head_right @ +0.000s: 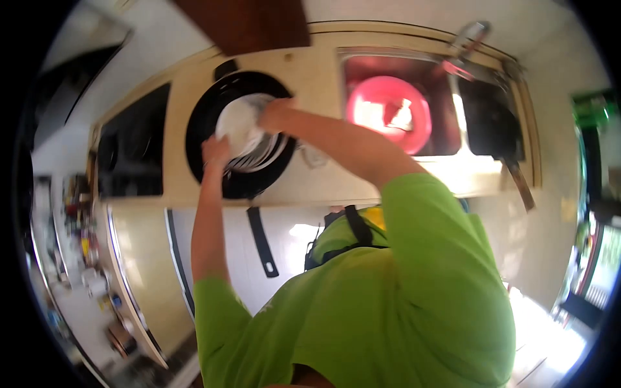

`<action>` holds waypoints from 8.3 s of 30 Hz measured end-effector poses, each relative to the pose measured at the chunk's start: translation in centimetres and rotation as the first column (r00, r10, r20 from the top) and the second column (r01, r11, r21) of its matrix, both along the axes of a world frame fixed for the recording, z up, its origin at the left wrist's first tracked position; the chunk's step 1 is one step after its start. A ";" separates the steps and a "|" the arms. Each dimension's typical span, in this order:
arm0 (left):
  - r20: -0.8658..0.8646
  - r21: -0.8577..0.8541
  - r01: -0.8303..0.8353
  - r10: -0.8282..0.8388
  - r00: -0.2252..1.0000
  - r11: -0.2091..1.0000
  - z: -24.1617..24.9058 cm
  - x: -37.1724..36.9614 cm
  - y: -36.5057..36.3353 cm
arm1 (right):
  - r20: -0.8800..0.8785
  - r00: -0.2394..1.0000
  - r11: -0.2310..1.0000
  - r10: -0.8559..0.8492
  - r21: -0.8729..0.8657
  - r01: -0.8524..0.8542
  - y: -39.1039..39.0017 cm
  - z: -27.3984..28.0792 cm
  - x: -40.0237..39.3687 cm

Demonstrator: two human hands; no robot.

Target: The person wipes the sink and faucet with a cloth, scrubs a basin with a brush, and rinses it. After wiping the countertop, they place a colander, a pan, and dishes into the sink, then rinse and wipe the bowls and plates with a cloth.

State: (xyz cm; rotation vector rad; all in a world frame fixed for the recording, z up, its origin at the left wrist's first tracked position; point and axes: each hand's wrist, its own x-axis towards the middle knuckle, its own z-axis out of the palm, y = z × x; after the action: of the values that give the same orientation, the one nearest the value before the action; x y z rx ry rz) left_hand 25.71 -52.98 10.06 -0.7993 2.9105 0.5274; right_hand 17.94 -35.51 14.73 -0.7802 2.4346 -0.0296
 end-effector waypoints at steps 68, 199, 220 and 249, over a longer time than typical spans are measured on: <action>-0.025 0.910 -0.032 0.130 0.991 0.413 9.8 -1.1 6.1 | 0.726 0.436 0.149 -0.531 -0.426 0.892 26.0 0.4 6.7; -0.502 0.379 0.377 -0.155 0.851 0.845 6.2 -0.5 10.3 | 0.969 -0.023 -0.544 -0.247 -0.119 0.831 45.8 -3.7 7.3; -0.355 0.794 0.427 -0.239 0.904 0.434 -10.6 -18.7 49.9 | 0.997 0.065 -0.669 -0.035 -0.072 0.740 52.7 -5.1 10.1; -0.564 0.756 0.615 -0.255 0.786 0.225 0.9 -5.4 34.9 | 0.865 0.455 -0.284 -0.212 -0.500 0.818 34.3 -2.6 1.3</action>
State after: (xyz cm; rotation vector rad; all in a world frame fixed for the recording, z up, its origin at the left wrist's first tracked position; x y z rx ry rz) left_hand 20.31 -18.09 11.01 0.3596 2.1435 2.0742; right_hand 19.25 -1.24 12.15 0.2258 1.5996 -2.2725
